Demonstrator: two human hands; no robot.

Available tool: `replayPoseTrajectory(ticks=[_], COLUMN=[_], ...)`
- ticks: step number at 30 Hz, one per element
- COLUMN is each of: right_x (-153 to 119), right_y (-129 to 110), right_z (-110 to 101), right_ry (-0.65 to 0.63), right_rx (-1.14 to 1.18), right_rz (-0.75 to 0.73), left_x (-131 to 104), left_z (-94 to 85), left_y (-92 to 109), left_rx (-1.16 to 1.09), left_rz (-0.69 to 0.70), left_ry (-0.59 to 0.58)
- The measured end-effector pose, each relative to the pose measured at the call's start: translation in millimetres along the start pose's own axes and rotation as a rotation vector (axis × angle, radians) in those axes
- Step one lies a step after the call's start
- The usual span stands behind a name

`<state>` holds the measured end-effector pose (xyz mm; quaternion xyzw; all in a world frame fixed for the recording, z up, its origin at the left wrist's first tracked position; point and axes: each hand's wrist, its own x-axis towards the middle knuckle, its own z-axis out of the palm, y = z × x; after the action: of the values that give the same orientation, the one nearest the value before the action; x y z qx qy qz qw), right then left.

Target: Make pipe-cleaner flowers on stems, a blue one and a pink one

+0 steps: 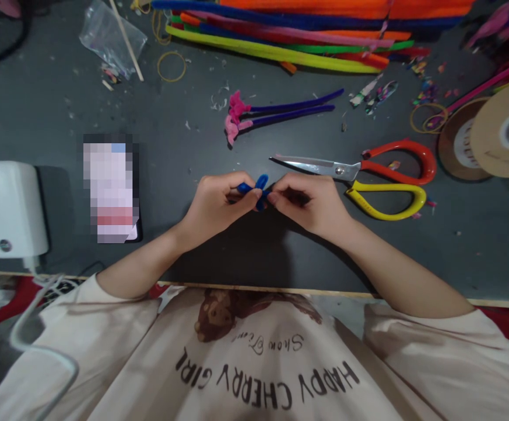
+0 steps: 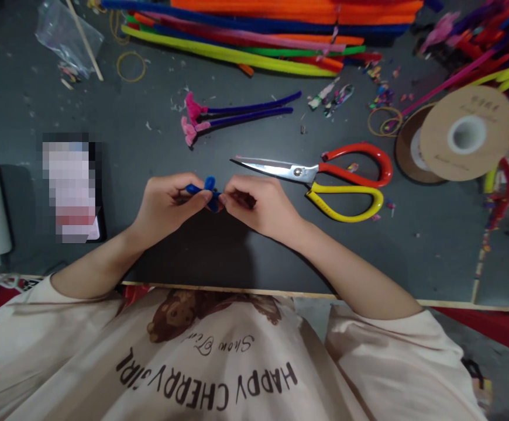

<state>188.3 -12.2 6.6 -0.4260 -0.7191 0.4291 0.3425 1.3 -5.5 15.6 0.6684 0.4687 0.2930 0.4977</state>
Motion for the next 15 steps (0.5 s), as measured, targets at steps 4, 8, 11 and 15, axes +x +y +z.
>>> replayPoseTrajectory(ticks=[4,8,11,15], right_x=[-0.8,-1.2,-0.2,1.9], right_y=[2.6,3.1,4.0,5.3], right_z=[1.1,2.4,1.6,0.9], right_ry=[0.006,0.049,0.053,0.043], right_rx=[0.065,0.097,0.202,0.339], right_rz=[0.005,0.074,0.152,0.199], left_x=[-0.1,-0.7,1.0,3.4], left_z=[-1.3,-0.3,-0.4,-1.5], left_y=[0.2,-0.1,-3.0,-6.4], left_rx=[0.115,0.151,0.015,-0.123], left_rz=[0.015,0.021,-0.005,-0.067], left_ry=[-0.066,-0.099,-0.013,0.017])
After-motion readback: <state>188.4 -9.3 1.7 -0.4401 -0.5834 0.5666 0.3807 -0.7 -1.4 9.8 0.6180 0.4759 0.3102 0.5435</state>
